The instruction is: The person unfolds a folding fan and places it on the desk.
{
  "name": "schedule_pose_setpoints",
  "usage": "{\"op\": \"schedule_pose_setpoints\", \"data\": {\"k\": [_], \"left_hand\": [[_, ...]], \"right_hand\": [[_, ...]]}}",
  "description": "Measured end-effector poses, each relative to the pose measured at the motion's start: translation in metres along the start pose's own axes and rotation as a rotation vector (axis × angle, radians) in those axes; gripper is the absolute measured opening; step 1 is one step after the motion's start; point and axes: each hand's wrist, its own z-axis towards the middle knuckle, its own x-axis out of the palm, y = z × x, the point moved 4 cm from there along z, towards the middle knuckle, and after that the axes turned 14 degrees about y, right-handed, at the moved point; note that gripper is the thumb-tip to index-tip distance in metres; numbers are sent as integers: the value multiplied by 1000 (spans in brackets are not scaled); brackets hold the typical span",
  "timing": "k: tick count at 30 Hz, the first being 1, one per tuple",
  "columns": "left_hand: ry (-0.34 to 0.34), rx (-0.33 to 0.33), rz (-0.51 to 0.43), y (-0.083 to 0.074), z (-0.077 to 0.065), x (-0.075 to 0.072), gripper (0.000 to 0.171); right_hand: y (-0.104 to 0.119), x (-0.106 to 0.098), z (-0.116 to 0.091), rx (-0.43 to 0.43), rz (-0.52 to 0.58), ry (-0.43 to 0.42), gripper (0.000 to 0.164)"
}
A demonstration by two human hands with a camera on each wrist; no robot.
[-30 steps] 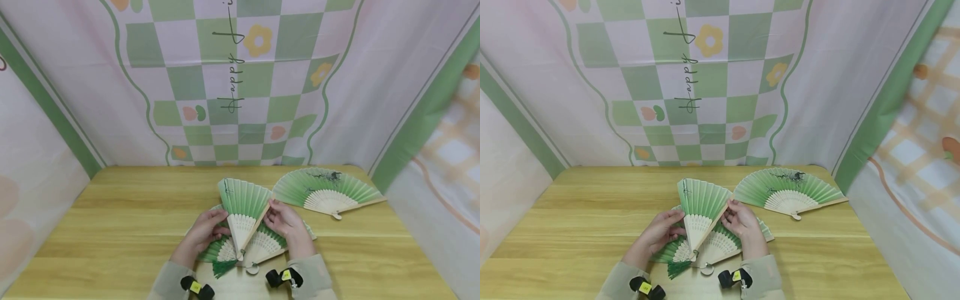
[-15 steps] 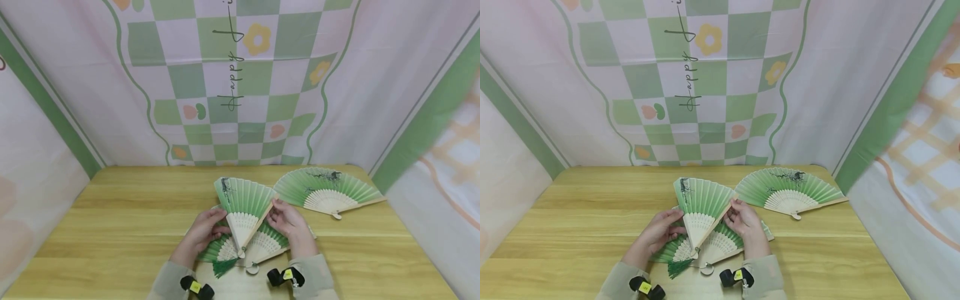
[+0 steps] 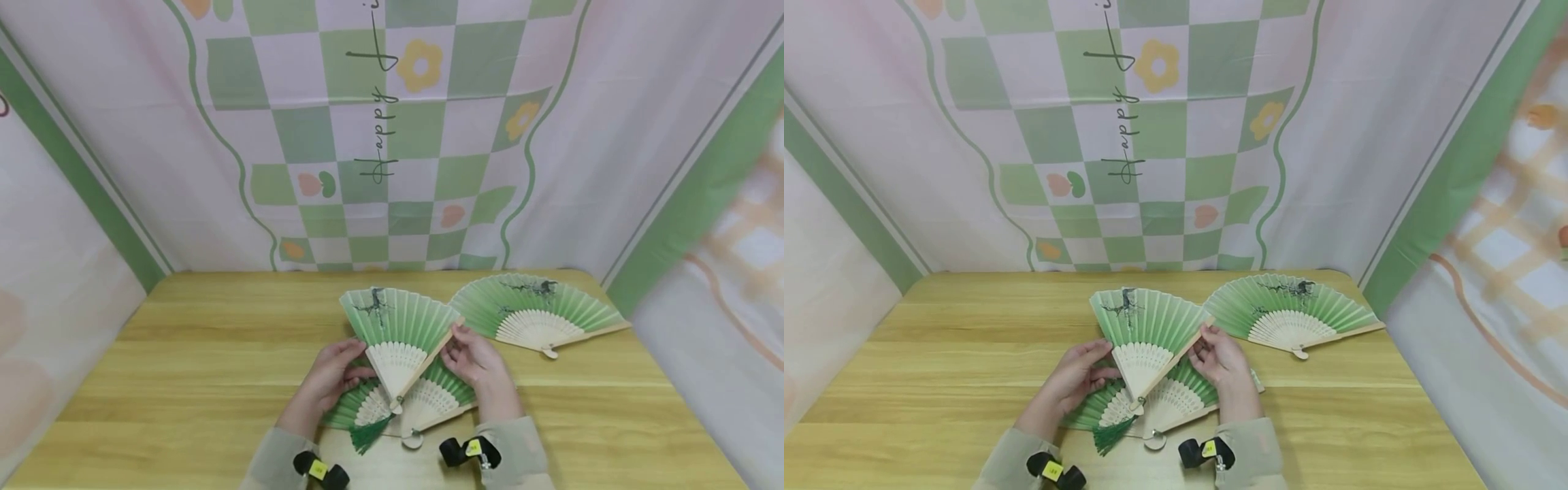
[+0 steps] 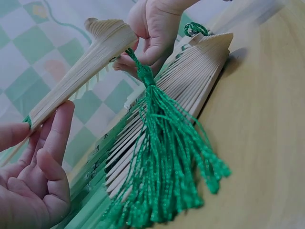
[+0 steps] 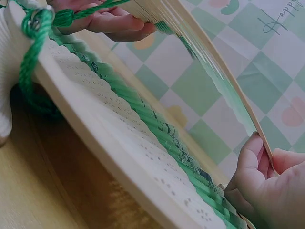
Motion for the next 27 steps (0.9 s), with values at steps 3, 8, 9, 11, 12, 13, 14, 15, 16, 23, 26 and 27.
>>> {"op": "schedule_pose_setpoints", "data": {"k": [3, 8, 9, 11, 12, 13, 14, 15, 16, 23, 26, 27], "left_hand": [[-8, -1, -6, 0, 0, 0, 46], [-19, 11, -7, 0, 0, -1, 47], [-23, 15, -6, 0, -1, -1, 46], [-30, 21, -7, 0, -1, -2, 45], [-34, 24, -9, 0, 0, -2, 45], [-37, 25, -12, 0, 0, -2, 44], [-38, 28, -16, 0, 0, -2, 43], [-41, 29, -20, 0, 0, -2, 43], [-44, 31, -24, 0, 0, -3, 42], [-67, 33, -34, 0, 0, -3, 37], [-72, 33, -34, 1, 1, -4, 35], [-73, 32, -33, 1, 1, -4, 35]], "right_hand": [[0, -1, 0, -5, 3, -13, 21], [0, -3, 0, -25, 3, -32, 15], [1, -4, 0, -30, 5, -34, 15], [1, -5, -1, -39, 11, -38, 14], [2, -5, -2, -44, 15, -45, 13], [2, -6, -2, -47, 17, -44, 13], [3, -6, -3, -51, 17, -43, 13], [3, -6, -4, -53, 20, -44, 13], [4, -7, -4, -56, 23, -47, 13], [7, -11, -6, -65, 40, -69, 12], [7, -13, -6, -69, 48, -75, 12], [7, -14, -6, -71, 48, -75, 11]]}}
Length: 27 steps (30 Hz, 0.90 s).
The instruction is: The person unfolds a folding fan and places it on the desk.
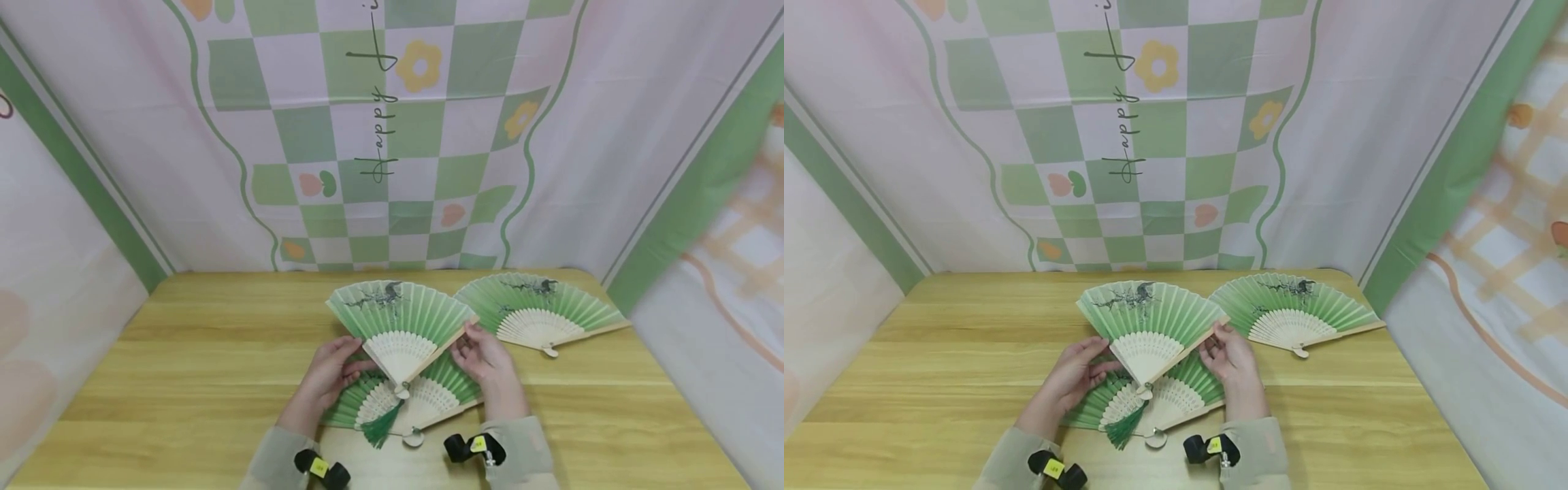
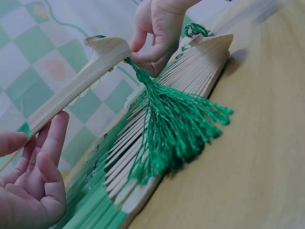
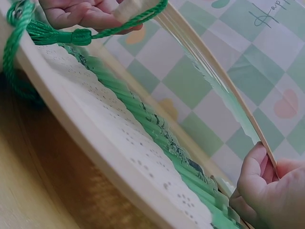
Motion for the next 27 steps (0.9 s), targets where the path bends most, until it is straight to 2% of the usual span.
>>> {"op": "schedule_pose_setpoints", "data": {"k": [18, 27], "left_hand": [[-23, 13, -26, 2, 2, 2, 31], [-71, 36, -43, 2, 0, 0, 14]], "right_hand": [[6, -6, -5, -34, 28, -16, 13], [9, -2, -7, -65, 57, -42, 15]]}}
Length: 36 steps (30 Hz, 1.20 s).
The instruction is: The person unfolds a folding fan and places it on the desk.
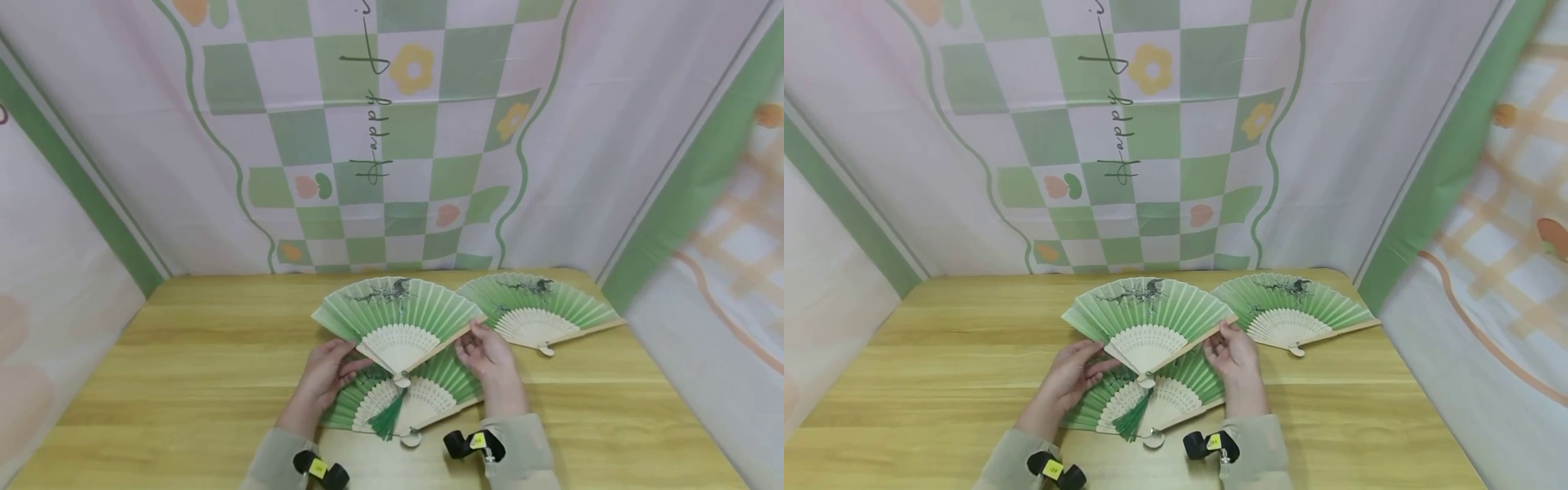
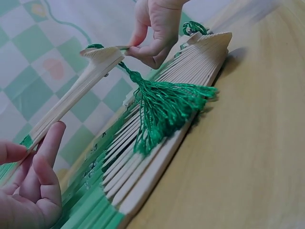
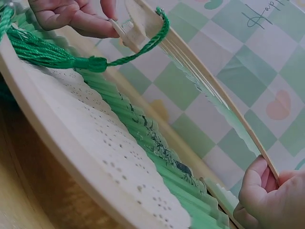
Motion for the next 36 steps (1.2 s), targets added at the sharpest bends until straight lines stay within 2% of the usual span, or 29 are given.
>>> {"op": "schedule_pose_setpoints", "data": {"k": [8, 17, 30, 36], "left_hand": [[-19, -1, -16, -2, -1, -3, 17], [-52, 12, -46, -3, -1, -5, 12], [-91, 27, -87, -2, -3, -7, 14], [-103, 40, -115, -4, -5, -7, 20]], "right_hand": [[0, 2, 0, -8, -16, -21, 10], [-1, 3, 2, -26, 29, -45, 8], [-4, 4, 2, -52, 46, -113, 12], [-4, 4, 1, -48, 64, -112, 16]]}}
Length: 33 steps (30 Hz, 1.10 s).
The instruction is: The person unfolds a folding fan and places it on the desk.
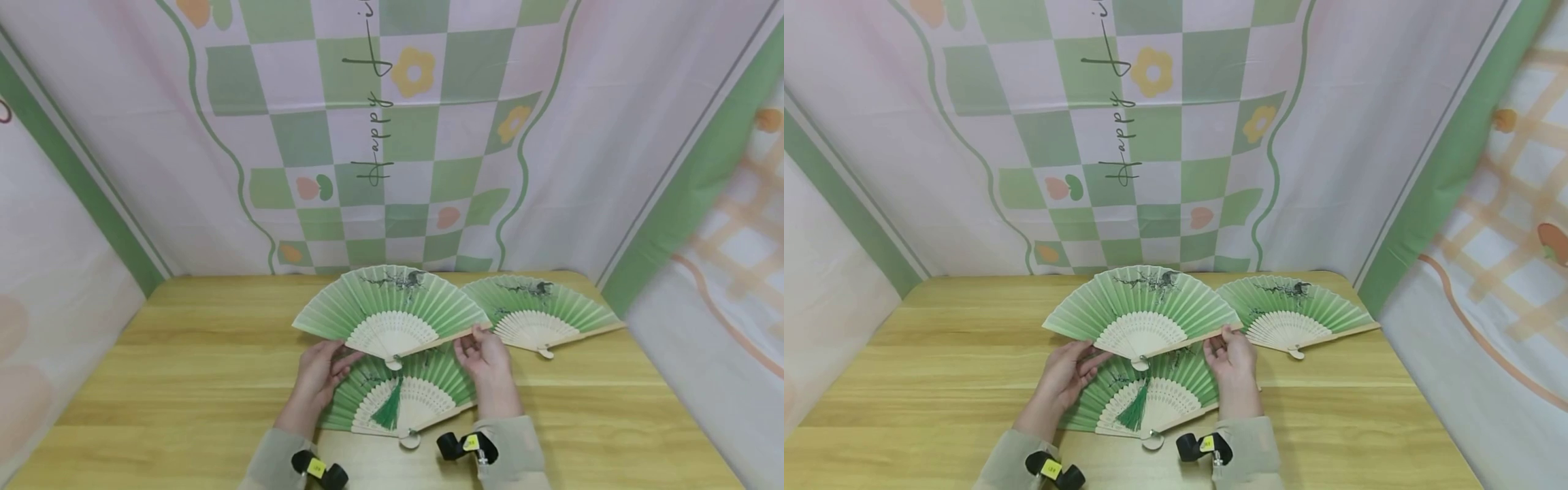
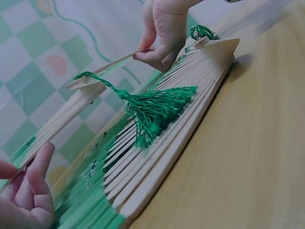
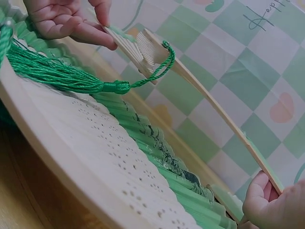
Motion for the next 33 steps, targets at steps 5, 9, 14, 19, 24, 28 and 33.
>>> {"op": "schedule_pose_setpoints", "data": {"k": [5, 9, 14, 19, 24, 28, 33], "left_hand": [[-14, 14, -17, 0, 0, -2, 29], [-17, 26, -53, -1, 0, -3, 32], [-19, 42, -103, -1, 1, -4, 25], [-23, 61, -124, -2, 1, -5, 21], [-27, 83, -120, -4, 1, -5, 20], [-27, 103, -111, -8, 0, -8, 23], [-35, 115, -102, -17, -2, -17, 29]], "right_hand": [[1, 0, 0, -7, 17, -16, 16], [1, 0, 0, -6, 31, -29, 16], [2, 1, -1, -4, 55, -20, 15], [2, 3, -2, -3, 76, -11, 14], [0, 3, -1, -5, 96, -7, 13], [-1, 5, -1, 0, 101, 10, 12], [-4, 15, -2, 11, 78, 59, 10]]}}
